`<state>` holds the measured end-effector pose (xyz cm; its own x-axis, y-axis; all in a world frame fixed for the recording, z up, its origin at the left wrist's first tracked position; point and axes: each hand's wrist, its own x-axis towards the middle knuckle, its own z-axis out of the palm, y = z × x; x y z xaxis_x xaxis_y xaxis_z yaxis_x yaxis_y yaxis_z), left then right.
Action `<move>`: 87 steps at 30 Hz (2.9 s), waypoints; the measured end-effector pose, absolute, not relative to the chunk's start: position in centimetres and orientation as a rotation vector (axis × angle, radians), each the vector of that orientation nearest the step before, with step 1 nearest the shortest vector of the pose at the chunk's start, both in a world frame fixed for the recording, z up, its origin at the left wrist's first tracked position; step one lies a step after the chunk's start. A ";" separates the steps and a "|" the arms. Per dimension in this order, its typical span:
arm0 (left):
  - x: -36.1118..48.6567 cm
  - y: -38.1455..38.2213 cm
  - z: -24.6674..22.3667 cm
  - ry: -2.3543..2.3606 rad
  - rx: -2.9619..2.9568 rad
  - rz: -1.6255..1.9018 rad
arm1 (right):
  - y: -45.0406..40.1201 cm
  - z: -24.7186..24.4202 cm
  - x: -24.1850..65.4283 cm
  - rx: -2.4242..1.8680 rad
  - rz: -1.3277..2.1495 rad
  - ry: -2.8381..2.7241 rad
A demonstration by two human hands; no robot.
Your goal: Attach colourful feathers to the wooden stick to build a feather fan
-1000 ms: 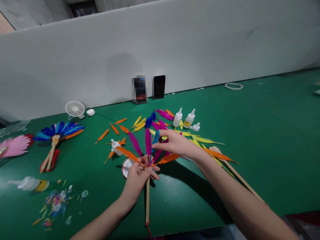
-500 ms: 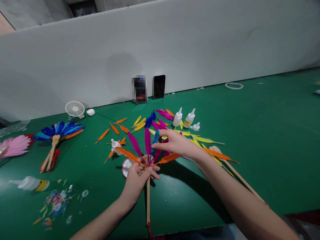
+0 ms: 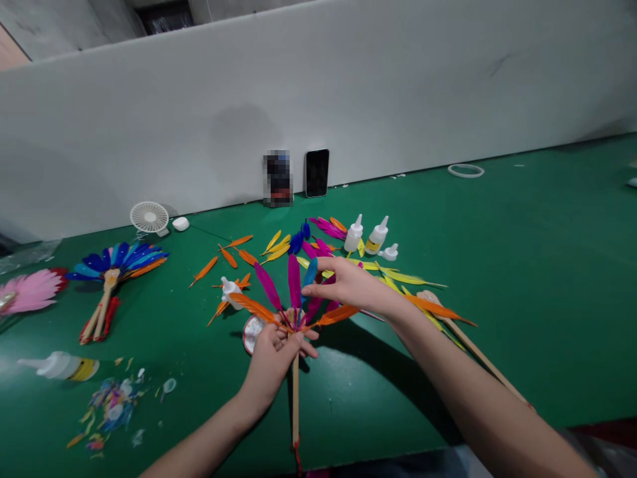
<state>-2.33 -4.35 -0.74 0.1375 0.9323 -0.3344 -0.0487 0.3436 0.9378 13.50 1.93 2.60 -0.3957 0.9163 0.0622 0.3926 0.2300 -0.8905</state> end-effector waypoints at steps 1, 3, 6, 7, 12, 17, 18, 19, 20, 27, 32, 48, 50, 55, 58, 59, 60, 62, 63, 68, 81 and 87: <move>-2.3 -4.3 -0.7 1.212 0.967 0.900 | 2.1 2.6 13.6 -1.210 1.074 -1.891; -2.3 -4.3 -0.5 1.231 0.972 0.916 | 2.4 2.4 13.9 -1.207 1.008 -1.820; -2.4 -4.2 -0.3 1.262 0.974 0.943 | 2.9 2.3 14.4 -1.213 1.006 -1.648; -2.5 -4.1 -0.3 1.267 0.977 0.946 | 3.0 2.2 14.5 -1.237 1.006 -1.600; -2.6 -4.1 -0.1 1.296 0.966 0.946 | 3.1 2.1 14.5 -1.288 0.988 -1.496; -2.6 -4.0 -0.1 1.259 0.987 0.920 | 3.2 1.8 14.2 -1.227 1.056 -1.483; -2.6 -4.0 -0.1 1.249 0.991 0.912 | 3.2 1.7 14.2 -1.204 1.096 -1.493; -2.6 -4.0 -0.2 1.240 0.993 0.908 | 3.1 1.8 14.1 -1.182 1.142 -1.508; -2.6 -4.0 -0.3 1.232 0.994 0.909 | 3.0 1.9 14.1 -1.169 1.190 -1.528; -2.5 -4.3 -0.8 1.177 0.997 0.882 | 2.2 2.8 13.9 -1.201 1.302 -1.638; -2.5 -4.5 -1.2 1.159 1.013 0.865 | 2.3 2.5 14.0 -1.202 1.311 -1.680; -2.5 -4.2 -0.7 1.204 1.028 0.874 | 2.7 2.2 14.1 -1.137 1.173 -1.469; -2.6 -4.1 -0.5 1.225 1.039 0.894 | 3.0 2.3 14.5 -1.127 1.086 -1.280; -2.6 -4.0 -0.1 1.271 0.968 0.992 | 3.0 2.5 15.3 -1.174 1.004 -1.146; -2.7 -4.1 -0.3 1.292 0.939 1.066 | 2.1 2.3 15.6 -1.234 1.107 -1.302; -2.8 -4.1 -0.4 1.310 0.929 1.087 | 1.7 2.1 15.7 -1.260 1.118 -1.339; -2.9 -4.2 -0.6 1.329 0.920 1.105 | 1.3 1.8 15.7 -1.290 1.122 -1.364; -3.0 -4.2 -0.8 1.359 0.917 1.124 | 0.6 1.1 15.8 -1.299 1.152 -1.408; -3.1 -4.2 -0.8 1.365 0.918 1.131 | 0.3 0.7 15.7 -1.281 1.204 -1.431; -2.9 -4.1 -0.3 1.339 0.933 1.166 | -1.4 -0.5 13.5 -1.152 1.569 -1.635; -2.7 -4.0 -1.6 1.236 1.098 1.135 | -2.7 -1.2 9.9 -0.960 1.763 -1.305; -3.9 -2.3 -0.8 1.361 1.541 1.013 | -1.7 -0.7 11.8 -1.132 1.120 -1.157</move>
<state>-3.95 -2.34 -0.75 0.0901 0.9948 0.0479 0.3310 -0.0753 0.9406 11.83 -1.67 -0.68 0.0712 0.9936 0.0880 -0.0560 0.0921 -0.9942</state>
